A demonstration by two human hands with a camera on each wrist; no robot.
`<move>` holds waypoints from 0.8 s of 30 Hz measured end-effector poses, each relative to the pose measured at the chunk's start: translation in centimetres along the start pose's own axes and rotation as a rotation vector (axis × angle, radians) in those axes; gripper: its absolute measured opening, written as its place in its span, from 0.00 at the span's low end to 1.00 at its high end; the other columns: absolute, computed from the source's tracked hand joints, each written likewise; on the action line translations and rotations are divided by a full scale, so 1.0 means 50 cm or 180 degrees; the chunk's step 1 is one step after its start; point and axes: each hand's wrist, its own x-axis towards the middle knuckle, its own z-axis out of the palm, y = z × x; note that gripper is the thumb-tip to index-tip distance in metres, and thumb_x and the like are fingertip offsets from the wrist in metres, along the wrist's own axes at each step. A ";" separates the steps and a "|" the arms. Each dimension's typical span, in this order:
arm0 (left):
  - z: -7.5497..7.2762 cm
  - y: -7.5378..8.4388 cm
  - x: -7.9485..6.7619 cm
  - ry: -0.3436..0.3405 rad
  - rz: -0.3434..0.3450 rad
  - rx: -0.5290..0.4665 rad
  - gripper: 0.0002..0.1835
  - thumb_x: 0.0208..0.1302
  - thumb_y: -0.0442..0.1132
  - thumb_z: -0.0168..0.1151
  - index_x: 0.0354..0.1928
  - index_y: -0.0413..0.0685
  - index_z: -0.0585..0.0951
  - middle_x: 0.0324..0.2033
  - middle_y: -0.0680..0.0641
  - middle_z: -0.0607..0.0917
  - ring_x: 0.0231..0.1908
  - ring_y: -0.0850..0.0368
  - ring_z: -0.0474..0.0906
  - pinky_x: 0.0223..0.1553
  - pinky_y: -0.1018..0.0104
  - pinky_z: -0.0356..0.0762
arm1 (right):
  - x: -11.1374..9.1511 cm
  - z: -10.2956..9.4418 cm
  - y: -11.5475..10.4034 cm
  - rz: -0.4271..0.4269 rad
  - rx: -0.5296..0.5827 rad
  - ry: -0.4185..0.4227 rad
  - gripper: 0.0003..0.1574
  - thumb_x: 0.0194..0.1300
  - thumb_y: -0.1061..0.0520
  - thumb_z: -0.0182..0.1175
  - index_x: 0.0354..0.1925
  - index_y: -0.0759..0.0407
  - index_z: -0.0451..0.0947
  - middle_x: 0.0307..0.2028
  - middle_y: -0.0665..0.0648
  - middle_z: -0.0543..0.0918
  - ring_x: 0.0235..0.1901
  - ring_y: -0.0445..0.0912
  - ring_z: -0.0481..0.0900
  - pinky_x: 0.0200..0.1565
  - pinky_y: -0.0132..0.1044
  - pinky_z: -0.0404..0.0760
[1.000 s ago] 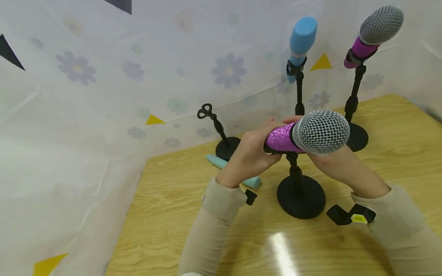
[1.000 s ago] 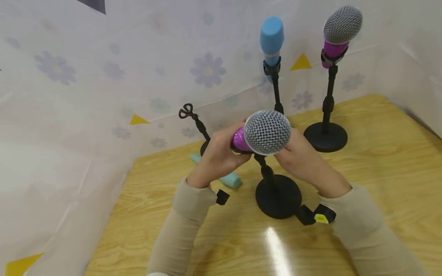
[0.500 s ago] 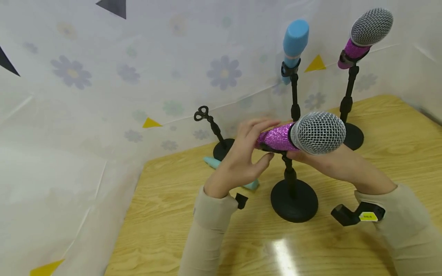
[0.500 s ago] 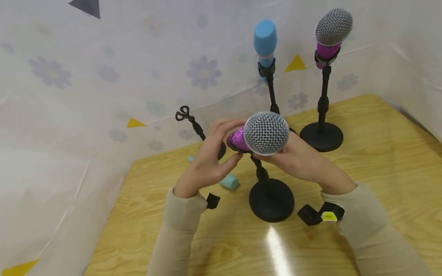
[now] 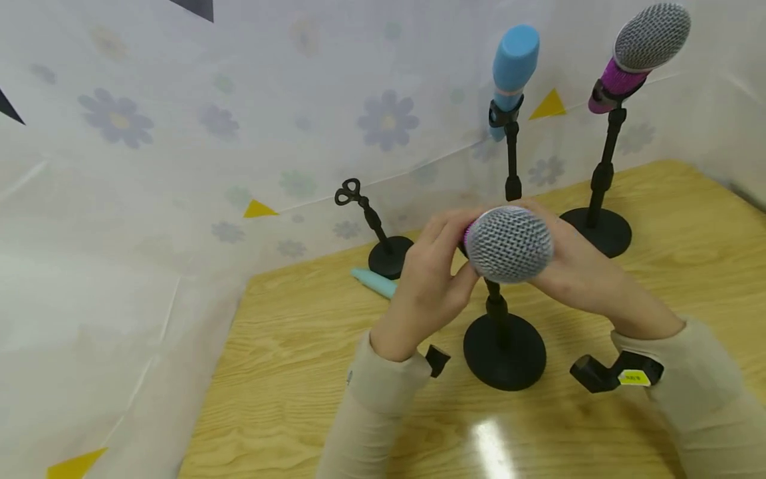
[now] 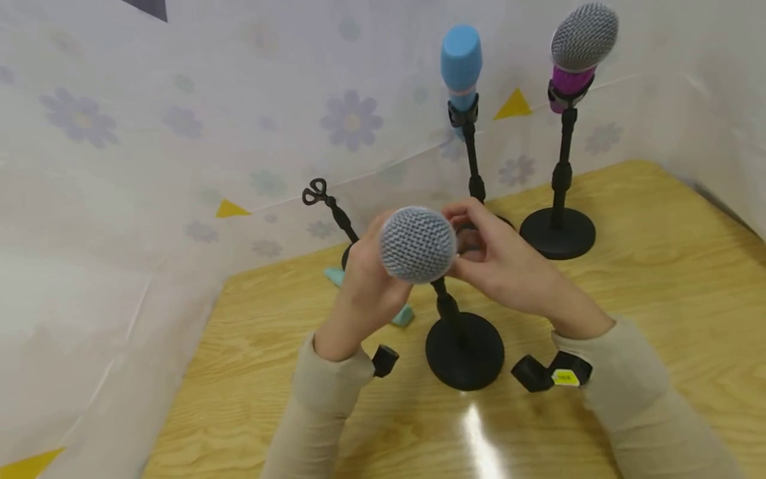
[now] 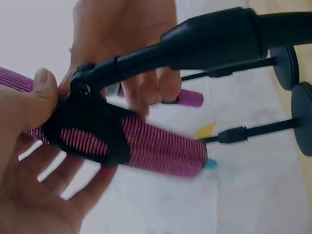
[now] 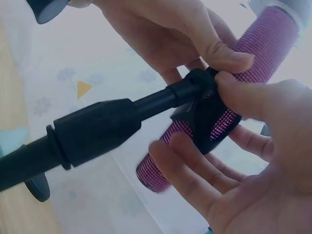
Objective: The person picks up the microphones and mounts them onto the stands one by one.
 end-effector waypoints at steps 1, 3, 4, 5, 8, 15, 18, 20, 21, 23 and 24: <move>-0.004 -0.004 -0.001 -0.0048 -0.0018 -0.0118 0.22 0.69 0.32 0.63 0.63 0.37 0.73 0.58 0.41 0.79 0.60 0.50 0.76 0.67 0.70 0.72 | 0.001 0.002 -0.004 0.0005 -0.0035 0.0011 0.31 0.68 0.68 0.61 0.66 0.61 0.64 0.55 0.49 0.74 0.50 0.32 0.77 0.47 0.19 0.79; -0.013 -0.013 -0.006 -0.0152 -0.0047 -0.0308 0.23 0.69 0.31 0.62 0.64 0.35 0.72 0.59 0.39 0.78 0.62 0.49 0.76 0.69 0.69 0.71 | 0.005 0.007 -0.010 -0.0060 -0.0075 0.0028 0.33 0.68 0.69 0.62 0.67 0.60 0.62 0.56 0.54 0.74 0.51 0.32 0.79 0.47 0.20 0.80; -0.016 -0.018 -0.008 -0.0211 -0.0051 -0.0375 0.24 0.69 0.31 0.62 0.64 0.34 0.71 0.60 0.38 0.78 0.63 0.48 0.76 0.70 0.69 0.70 | 0.007 0.009 -0.012 -0.0094 -0.0111 0.0040 0.32 0.68 0.69 0.61 0.66 0.60 0.63 0.56 0.55 0.74 0.51 0.31 0.79 0.47 0.20 0.81; -0.019 -0.023 -0.011 -0.0270 -0.0047 -0.0424 0.25 0.69 0.30 0.62 0.65 0.34 0.70 0.61 0.38 0.78 0.64 0.48 0.75 0.70 0.69 0.70 | 0.008 0.011 -0.013 -0.0134 -0.0169 0.0060 0.32 0.68 0.69 0.61 0.66 0.60 0.64 0.56 0.55 0.75 0.51 0.30 0.80 0.46 0.20 0.81; -0.025 -0.034 -0.015 -0.0409 0.0012 -0.0408 0.27 0.68 0.31 0.63 0.67 0.34 0.68 0.62 0.38 0.77 0.66 0.49 0.74 0.72 0.69 0.68 | 0.008 0.014 -0.015 -0.0293 -0.0359 0.0153 0.33 0.66 0.71 0.62 0.67 0.59 0.66 0.56 0.54 0.76 0.49 0.29 0.78 0.45 0.18 0.80; -0.012 -0.045 -0.012 -0.0328 0.0165 -0.0219 0.25 0.70 0.31 0.61 0.66 0.34 0.70 0.62 0.39 0.77 0.64 0.50 0.75 0.70 0.72 0.68 | 0.006 0.016 -0.011 -0.0524 -0.0665 0.0444 0.36 0.64 0.72 0.63 0.68 0.56 0.71 0.61 0.49 0.76 0.56 0.30 0.72 0.55 0.15 0.71; -0.004 -0.047 -0.008 -0.0242 0.0292 -0.0214 0.22 0.72 0.28 0.56 0.66 0.35 0.70 0.61 0.39 0.77 0.63 0.51 0.76 0.69 0.72 0.71 | 0.006 0.016 -0.009 -0.0562 -0.0731 0.0551 0.38 0.60 0.73 0.66 0.67 0.55 0.73 0.59 0.53 0.79 0.58 0.27 0.72 0.60 0.15 0.67; -0.001 -0.050 -0.007 -0.0203 0.0337 -0.0228 0.21 0.72 0.27 0.54 0.65 0.35 0.71 0.60 0.39 0.78 0.62 0.51 0.76 0.67 0.73 0.72 | 0.008 0.016 -0.007 -0.0583 -0.0738 0.0591 0.39 0.58 0.75 0.67 0.65 0.56 0.73 0.58 0.56 0.81 0.58 0.27 0.72 0.62 0.15 0.66; 0.000 -0.051 -0.007 -0.0191 0.0335 -0.0238 0.21 0.72 0.26 0.54 0.65 0.34 0.71 0.60 0.38 0.78 0.62 0.51 0.77 0.67 0.73 0.72 | 0.008 0.016 -0.006 -0.0584 -0.0748 0.0601 0.39 0.58 0.75 0.67 0.65 0.56 0.73 0.58 0.56 0.81 0.58 0.27 0.72 0.61 0.15 0.66; 0.000 -0.054 -0.007 -0.0188 0.0307 -0.0236 0.21 0.72 0.27 0.55 0.66 0.34 0.72 0.60 0.38 0.78 0.62 0.50 0.77 0.67 0.73 0.72 | 0.009 0.017 -0.004 -0.0572 -0.0794 0.0617 0.38 0.59 0.74 0.66 0.66 0.57 0.73 0.58 0.56 0.81 0.56 0.27 0.72 0.58 0.15 0.68; 0.000 -0.056 -0.008 -0.0196 0.0291 -0.0235 0.21 0.72 0.28 0.55 0.65 0.34 0.72 0.60 0.37 0.78 0.62 0.50 0.77 0.67 0.73 0.72 | 0.009 0.019 -0.002 -0.0563 -0.0806 0.0627 0.37 0.60 0.74 0.65 0.66 0.57 0.73 0.57 0.56 0.81 0.55 0.27 0.72 0.57 0.15 0.68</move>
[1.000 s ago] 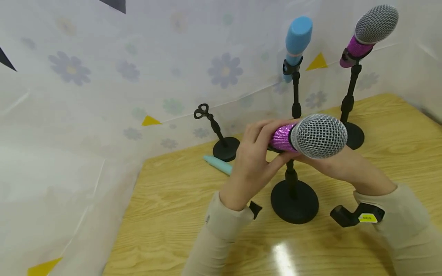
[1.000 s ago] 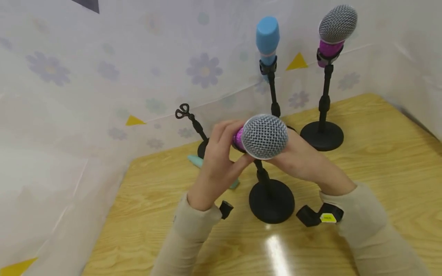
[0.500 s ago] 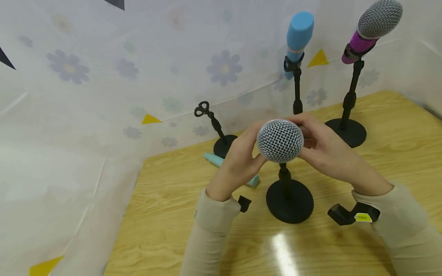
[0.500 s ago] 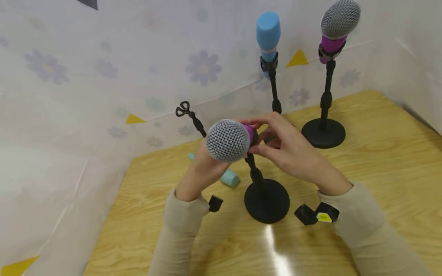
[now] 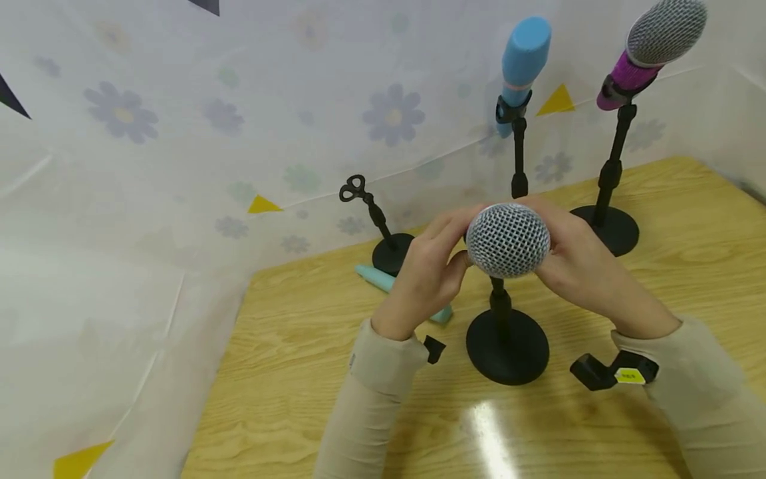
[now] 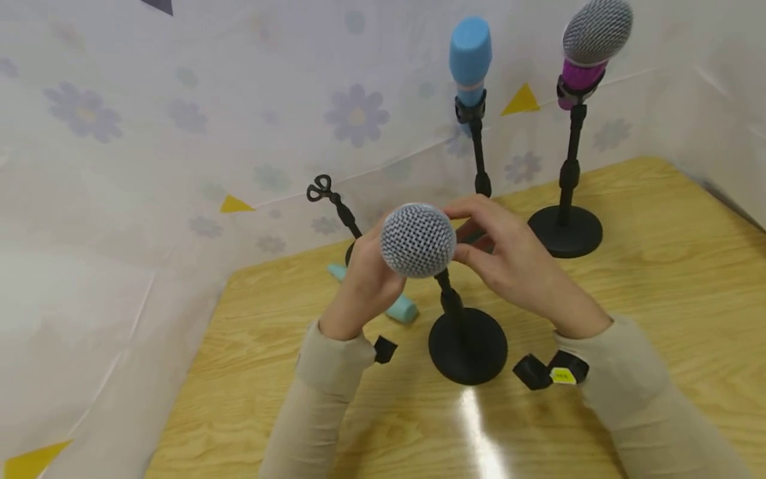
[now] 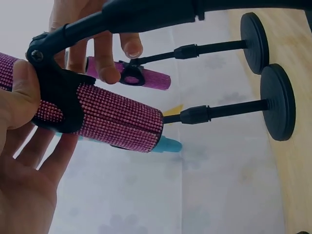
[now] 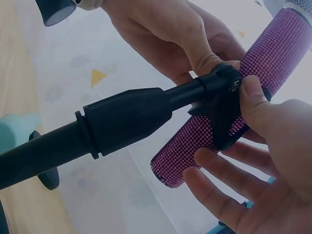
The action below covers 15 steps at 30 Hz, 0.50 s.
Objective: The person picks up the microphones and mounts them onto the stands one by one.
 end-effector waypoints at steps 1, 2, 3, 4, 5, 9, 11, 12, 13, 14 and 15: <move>-0.001 -0.001 -0.001 -0.0010 -0.0010 -0.0008 0.21 0.73 0.28 0.55 0.65 0.34 0.72 0.60 0.37 0.78 0.62 0.49 0.77 0.67 0.73 0.73 | -0.001 0.001 0.001 0.0006 -0.0029 -0.0001 0.37 0.61 0.73 0.65 0.66 0.57 0.73 0.57 0.56 0.81 0.53 0.27 0.72 0.54 0.15 0.70; -0.002 -0.001 -0.003 -0.0025 -0.0016 -0.0012 0.21 0.73 0.28 0.55 0.65 0.33 0.72 0.60 0.37 0.78 0.62 0.49 0.77 0.66 0.73 0.73 | -0.001 0.002 0.001 0.0008 -0.0038 -0.0011 0.37 0.61 0.73 0.65 0.66 0.57 0.73 0.56 0.56 0.81 0.51 0.28 0.73 0.51 0.15 0.71; -0.004 -0.001 -0.004 -0.0037 -0.0023 -0.0016 0.20 0.73 0.29 0.55 0.65 0.33 0.73 0.60 0.37 0.78 0.62 0.49 0.77 0.66 0.73 0.73 | -0.001 0.003 0.001 0.0003 -0.0045 -0.0020 0.37 0.61 0.74 0.65 0.66 0.57 0.72 0.56 0.56 0.81 0.50 0.28 0.73 0.48 0.16 0.72; -0.005 -0.002 -0.004 -0.0052 -0.0028 -0.0025 0.20 0.73 0.29 0.55 0.65 0.34 0.73 0.60 0.37 0.78 0.62 0.50 0.77 0.66 0.72 0.73 | -0.002 0.003 0.001 0.0006 -0.0051 -0.0031 0.36 0.61 0.74 0.65 0.66 0.58 0.72 0.56 0.56 0.81 0.49 0.29 0.73 0.47 0.15 0.73; -0.006 -0.002 -0.005 -0.0075 -0.0035 -0.0044 0.20 0.73 0.28 0.55 0.65 0.34 0.73 0.60 0.37 0.78 0.62 0.50 0.77 0.66 0.72 0.73 | -0.002 0.003 0.001 0.0009 -0.0058 -0.0040 0.37 0.60 0.74 0.65 0.66 0.58 0.72 0.55 0.56 0.81 0.47 0.29 0.74 0.45 0.15 0.74; -0.006 -0.001 -0.006 -0.0192 -0.0124 -0.0186 0.21 0.73 0.28 0.54 0.66 0.34 0.71 0.62 0.38 0.76 0.65 0.50 0.73 0.69 0.71 0.69 | -0.003 0.000 0.001 0.0053 -0.0035 -0.0121 0.36 0.62 0.73 0.65 0.67 0.60 0.71 0.55 0.56 0.81 0.46 0.28 0.74 0.43 0.14 0.75; -0.004 0.003 -0.008 -0.0234 -0.0154 -0.0251 0.23 0.74 0.29 0.54 0.68 0.34 0.68 0.64 0.38 0.74 0.67 0.50 0.71 0.72 0.70 0.66 | -0.005 -0.003 0.002 0.0071 -0.0001 -0.0185 0.36 0.63 0.72 0.64 0.67 0.60 0.70 0.56 0.55 0.79 0.47 0.27 0.74 0.44 0.13 0.75; -0.003 0.005 -0.010 -0.0240 -0.0159 -0.0280 0.24 0.74 0.30 0.55 0.69 0.34 0.66 0.66 0.38 0.73 0.69 0.50 0.69 0.73 0.69 0.65 | -0.007 -0.004 0.003 0.0076 0.0028 -0.0226 0.36 0.63 0.72 0.64 0.68 0.60 0.70 0.57 0.55 0.78 0.48 0.27 0.74 0.46 0.13 0.75; -0.002 0.007 -0.012 -0.0234 -0.0158 -0.0292 0.26 0.73 0.30 0.55 0.70 0.34 0.65 0.67 0.38 0.71 0.70 0.49 0.68 0.74 0.67 0.64 | -0.009 -0.006 0.004 0.0078 0.0055 -0.0265 0.36 0.63 0.72 0.64 0.68 0.61 0.69 0.57 0.54 0.78 0.49 0.27 0.73 0.47 0.13 0.75; -0.001 0.009 -0.015 -0.0219 -0.0158 -0.0301 0.27 0.73 0.31 0.56 0.71 0.34 0.63 0.69 0.38 0.70 0.71 0.50 0.67 0.75 0.66 0.63 | -0.011 -0.007 0.005 0.0091 0.0069 -0.0300 0.35 0.64 0.72 0.63 0.68 0.61 0.69 0.57 0.54 0.77 0.51 0.26 0.73 0.48 0.12 0.75; -0.001 0.011 -0.018 -0.0201 -0.0158 -0.0301 0.29 0.73 0.31 0.56 0.72 0.35 0.62 0.70 0.38 0.69 0.72 0.50 0.65 0.76 0.65 0.62 | -0.015 -0.009 0.007 0.0119 0.0074 -0.0340 0.35 0.65 0.71 0.63 0.68 0.60 0.69 0.57 0.54 0.77 0.53 0.26 0.72 0.49 0.12 0.74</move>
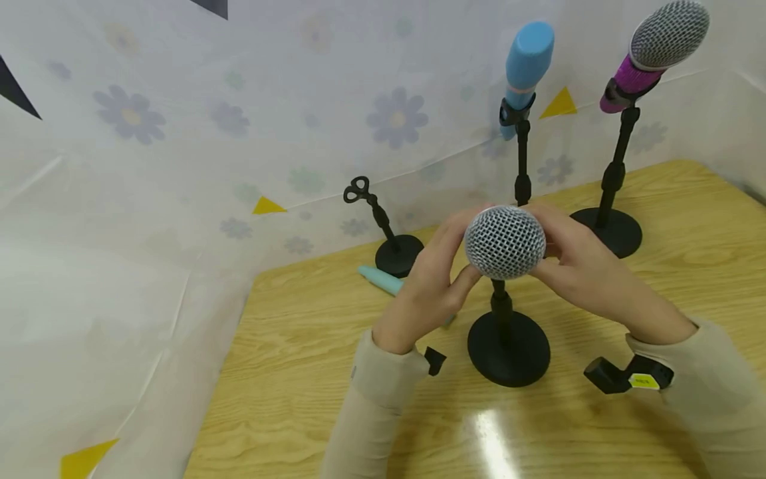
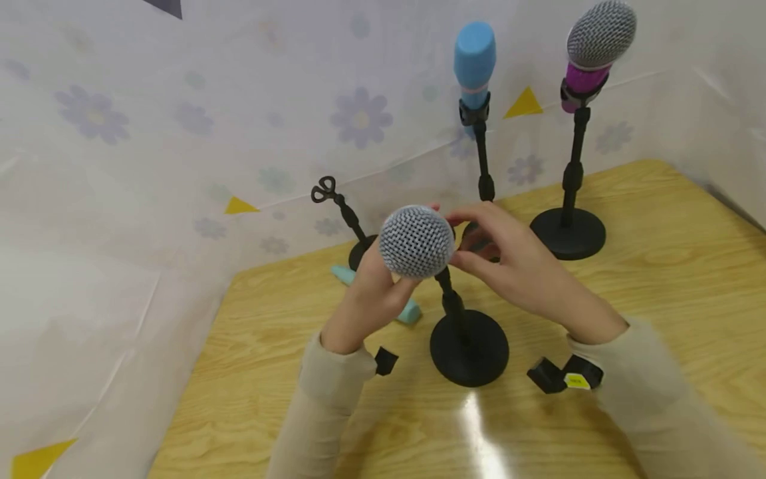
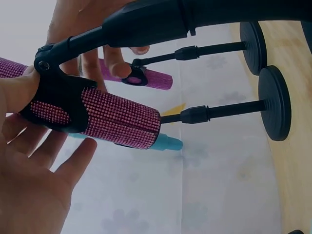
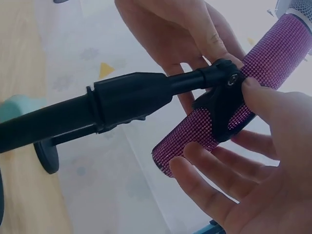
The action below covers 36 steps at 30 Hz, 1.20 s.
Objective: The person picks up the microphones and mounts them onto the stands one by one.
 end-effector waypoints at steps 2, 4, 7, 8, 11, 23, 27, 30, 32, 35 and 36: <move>0.002 0.004 -0.007 0.0058 -0.0077 0.0013 0.32 0.73 0.33 0.57 0.74 0.36 0.59 0.72 0.39 0.66 0.74 0.51 0.63 0.76 0.64 0.62 | -0.009 -0.002 0.004 0.0100 -0.0005 -0.0105 0.34 0.67 0.69 0.62 0.69 0.59 0.68 0.58 0.54 0.77 0.53 0.24 0.72 0.49 0.12 0.75; 0.005 0.009 -0.018 0.0110 -0.0285 0.0011 0.33 0.74 0.35 0.58 0.75 0.39 0.59 0.72 0.40 0.66 0.74 0.52 0.63 0.74 0.64 0.65 | -0.019 -0.001 0.011 0.0219 -0.0011 -0.0264 0.30 0.70 0.66 0.61 0.68 0.56 0.69 0.57 0.53 0.78 0.52 0.24 0.72 0.47 0.17 0.79; 0.015 0.017 -0.041 0.0096 -0.0777 -0.0190 0.34 0.74 0.40 0.59 0.76 0.45 0.57 0.71 0.44 0.66 0.71 0.54 0.64 0.70 0.64 0.71 | -0.040 0.007 0.023 0.0390 -0.0019 -0.0633 0.25 0.73 0.62 0.58 0.66 0.51 0.70 0.56 0.52 0.80 0.50 0.27 0.76 0.44 0.26 0.84; 0.022 0.018 -0.050 0.0083 -0.0933 -0.0277 0.35 0.74 0.40 0.59 0.76 0.46 0.57 0.70 0.44 0.66 0.70 0.54 0.65 0.67 0.65 0.74 | -0.049 0.011 0.029 0.0419 -0.0042 -0.0763 0.23 0.74 0.61 0.57 0.64 0.50 0.72 0.55 0.51 0.81 0.49 0.29 0.77 0.43 0.30 0.85; 0.044 0.015 -0.075 -0.0063 -0.1195 -0.0480 0.32 0.74 0.41 0.58 0.75 0.46 0.59 0.66 0.43 0.70 0.66 0.52 0.71 0.62 0.66 0.78 | -0.075 0.030 0.045 0.0374 -0.0025 -0.1094 0.13 0.76 0.60 0.54 0.56 0.49 0.76 0.48 0.46 0.82 0.45 0.31 0.78 0.40 0.31 0.83; 0.102 -0.002 -0.113 -0.0656 -0.1086 -0.1030 0.20 0.79 0.39 0.49 0.67 0.41 0.72 0.63 0.42 0.79 0.61 0.55 0.80 0.56 0.79 0.78 | -0.123 0.103 0.096 -0.0103 -0.0335 -0.1226 0.22 0.66 0.62 0.67 0.58 0.58 0.79 0.53 0.51 0.85 0.51 0.43 0.84 0.48 0.38 0.87; 0.114 -0.010 -0.120 -0.0854 -0.1260 -0.0888 0.19 0.77 0.40 0.53 0.65 0.44 0.73 0.59 0.45 0.83 0.59 0.59 0.82 0.54 0.82 0.78 | -0.133 0.116 0.104 -0.0204 -0.0433 -0.1069 0.23 0.64 0.63 0.68 0.57 0.54 0.81 0.57 0.53 0.83 0.54 0.47 0.84 0.51 0.42 0.86; 0.121 -0.010 -0.123 -0.0861 -0.1271 -0.0770 0.18 0.76 0.41 0.55 0.62 0.44 0.75 0.54 0.46 0.85 0.54 0.59 0.84 0.51 0.83 0.78 | -0.142 0.118 0.107 -0.0237 -0.0513 -0.0979 0.22 0.62 0.63 0.69 0.55 0.53 0.83 0.57 0.53 0.83 0.54 0.49 0.83 0.51 0.44 0.86; 0.123 -0.010 -0.123 -0.0808 -0.1214 -0.0740 0.18 0.76 0.41 0.55 0.63 0.44 0.75 0.55 0.45 0.85 0.54 0.59 0.84 0.52 0.83 0.78 | -0.147 0.120 0.108 -0.0253 -0.0561 -0.0915 0.23 0.61 0.64 0.70 0.55 0.54 0.83 0.56 0.53 0.83 0.53 0.49 0.84 0.50 0.44 0.86; 0.124 -0.007 -0.119 -0.0657 -0.1148 -0.0992 0.19 0.77 0.39 0.53 0.65 0.42 0.72 0.59 0.43 0.82 0.59 0.58 0.81 0.58 0.79 0.78 | -0.150 0.123 0.108 -0.0263 -0.0603 -0.0866 0.24 0.59 0.65 0.71 0.54 0.56 0.83 0.57 0.53 0.83 0.54 0.50 0.83 0.50 0.45 0.86; 0.124 -0.006 -0.118 -0.0619 -0.1130 -0.1061 0.20 0.77 0.38 0.52 0.67 0.42 0.71 0.61 0.43 0.81 0.61 0.59 0.80 0.59 0.78 0.77 | -0.151 0.123 0.108 -0.0259 -0.0616 -0.0863 0.24 0.58 0.65 0.71 0.54 0.56 0.83 0.56 0.53 0.83 0.54 0.49 0.84 0.50 0.45 0.86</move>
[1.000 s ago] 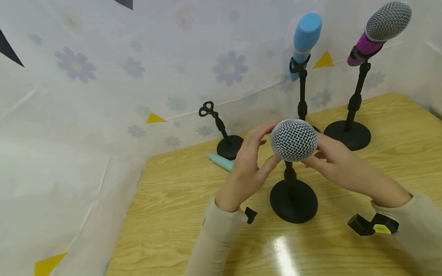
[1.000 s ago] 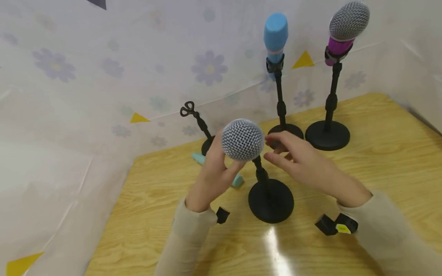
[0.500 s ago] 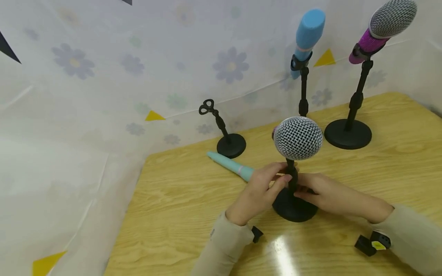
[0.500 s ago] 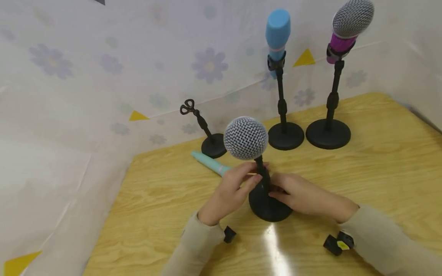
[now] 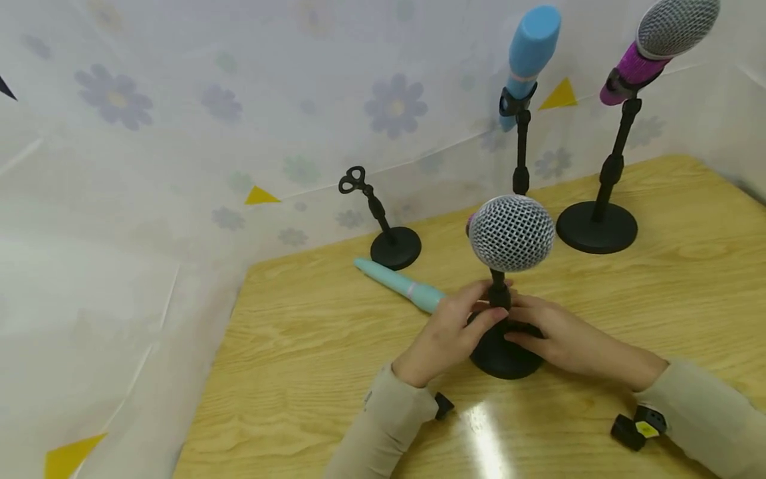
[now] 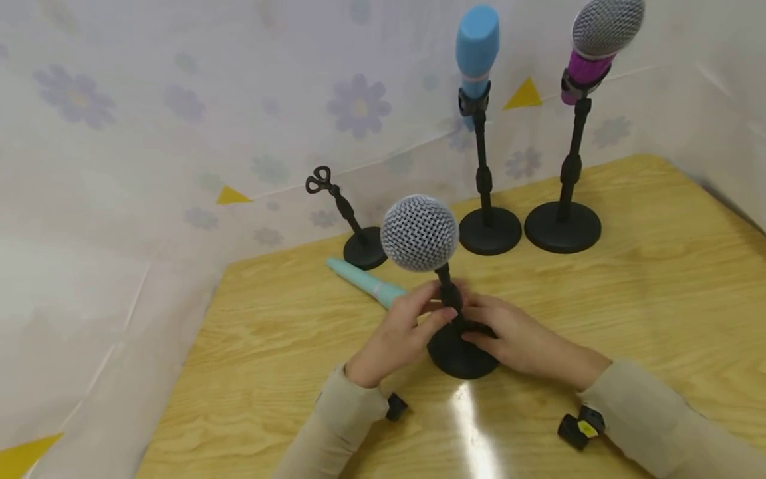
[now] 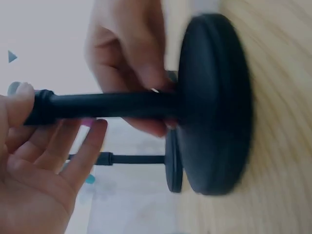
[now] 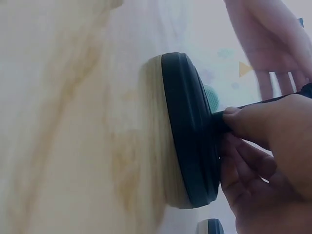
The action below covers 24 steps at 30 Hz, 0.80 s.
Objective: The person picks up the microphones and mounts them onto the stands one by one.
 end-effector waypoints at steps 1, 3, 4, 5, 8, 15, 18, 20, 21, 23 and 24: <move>0.000 0.002 0.001 0.0024 0.0020 -0.0109 0.21 0.77 0.38 0.52 0.68 0.41 0.70 0.62 0.42 0.80 0.62 0.59 0.79 0.60 0.76 0.77 | 0.000 0.000 0.000 0.0011 -0.0014 -0.0007 0.24 0.58 0.65 0.72 0.54 0.57 0.83 0.56 0.53 0.83 0.53 0.49 0.83 0.50 0.45 0.86; 0.001 0.006 0.003 0.0087 0.0012 -0.0300 0.20 0.77 0.36 0.51 0.67 0.41 0.70 0.62 0.42 0.81 0.63 0.59 0.79 0.60 0.75 0.78 | -0.001 0.001 0.001 0.0039 -0.0018 -0.0052 0.24 0.57 0.64 0.72 0.53 0.57 0.82 0.56 0.54 0.82 0.53 0.49 0.83 0.50 0.45 0.86; 0.002 0.008 0.004 0.0118 -0.0008 -0.0342 0.20 0.76 0.35 0.52 0.67 0.41 0.71 0.61 0.42 0.82 0.62 0.59 0.80 0.59 0.75 0.79 | -0.002 0.001 0.002 0.0056 -0.0028 -0.0076 0.24 0.57 0.64 0.73 0.53 0.57 0.82 0.55 0.54 0.82 0.53 0.49 0.83 0.50 0.45 0.86; 0.003 0.009 0.005 0.0153 -0.0029 -0.0363 0.19 0.76 0.35 0.53 0.66 0.41 0.72 0.60 0.42 0.83 0.61 0.59 0.81 0.57 0.75 0.80 | -0.003 0.002 0.003 0.0073 -0.0026 -0.0106 0.24 0.57 0.63 0.73 0.53 0.57 0.82 0.55 0.54 0.82 0.53 0.49 0.82 0.50 0.46 0.86; 0.004 0.014 0.006 0.0246 -0.0064 -0.0341 0.18 0.73 0.34 0.56 0.62 0.41 0.75 0.56 0.42 0.85 0.57 0.59 0.83 0.51 0.77 0.82 | -0.004 0.002 0.006 0.0093 -0.0017 -0.0170 0.24 0.57 0.61 0.74 0.52 0.56 0.81 0.54 0.55 0.82 0.54 0.49 0.81 0.51 0.48 0.85; 0.004 0.016 0.005 0.0295 -0.0029 -0.0327 0.16 0.72 0.32 0.58 0.59 0.41 0.77 0.52 0.42 0.87 0.55 0.60 0.84 0.45 0.77 0.84 | -0.006 0.000 0.005 0.0049 -0.0076 -0.0210 0.24 0.55 0.57 0.75 0.51 0.54 0.82 0.57 0.55 0.80 0.57 0.50 0.77 0.55 0.46 0.81; 0.003 0.016 0.004 0.0269 -0.0034 -0.0276 0.16 0.72 0.32 0.57 0.60 0.42 0.77 0.53 0.43 0.87 0.55 0.61 0.84 0.49 0.78 0.82 | -0.010 -0.002 0.003 -0.0128 -0.0289 -0.0286 0.26 0.53 0.55 0.76 0.50 0.57 0.83 0.58 0.59 0.78 0.57 0.53 0.77 0.53 0.48 0.82; 0.003 0.016 0.005 0.0243 -0.0046 -0.0253 0.16 0.72 0.33 0.57 0.60 0.42 0.77 0.53 0.44 0.87 0.55 0.62 0.83 0.53 0.78 0.81 | -0.016 -0.005 -0.003 -0.0251 -0.0468 -0.0381 0.26 0.54 0.54 0.76 0.49 0.61 0.82 0.56 0.60 0.77 0.54 0.53 0.80 0.49 0.48 0.85; 0.002 0.016 0.006 0.0236 -0.0056 -0.0260 0.16 0.73 0.33 0.57 0.60 0.42 0.77 0.53 0.44 0.87 0.56 0.62 0.83 0.55 0.78 0.80 | -0.018 -0.007 -0.007 -0.0276 -0.0546 -0.0448 0.24 0.56 0.54 0.75 0.49 0.62 0.81 0.55 0.59 0.77 0.52 0.51 0.81 0.48 0.47 0.86; 0.001 0.016 0.008 0.0232 -0.0084 -0.0241 0.15 0.73 0.33 0.57 0.59 0.42 0.77 0.53 0.45 0.87 0.55 0.64 0.83 0.56 0.78 0.79 | -0.022 -0.011 -0.017 -0.0268 -0.0675 -0.0581 0.23 0.59 0.53 0.73 0.48 0.63 0.79 0.53 0.57 0.76 0.48 0.47 0.82 0.45 0.43 0.87; 0.001 0.016 0.009 0.0239 -0.0107 -0.0244 0.15 0.73 0.34 0.58 0.58 0.42 0.78 0.53 0.45 0.88 0.55 0.65 0.84 0.56 0.78 0.79 | -0.023 -0.013 -0.022 -0.0229 -0.0711 -0.0645 0.23 0.60 0.53 0.72 0.49 0.63 0.78 0.53 0.57 0.76 0.48 0.46 0.82 0.44 0.42 0.87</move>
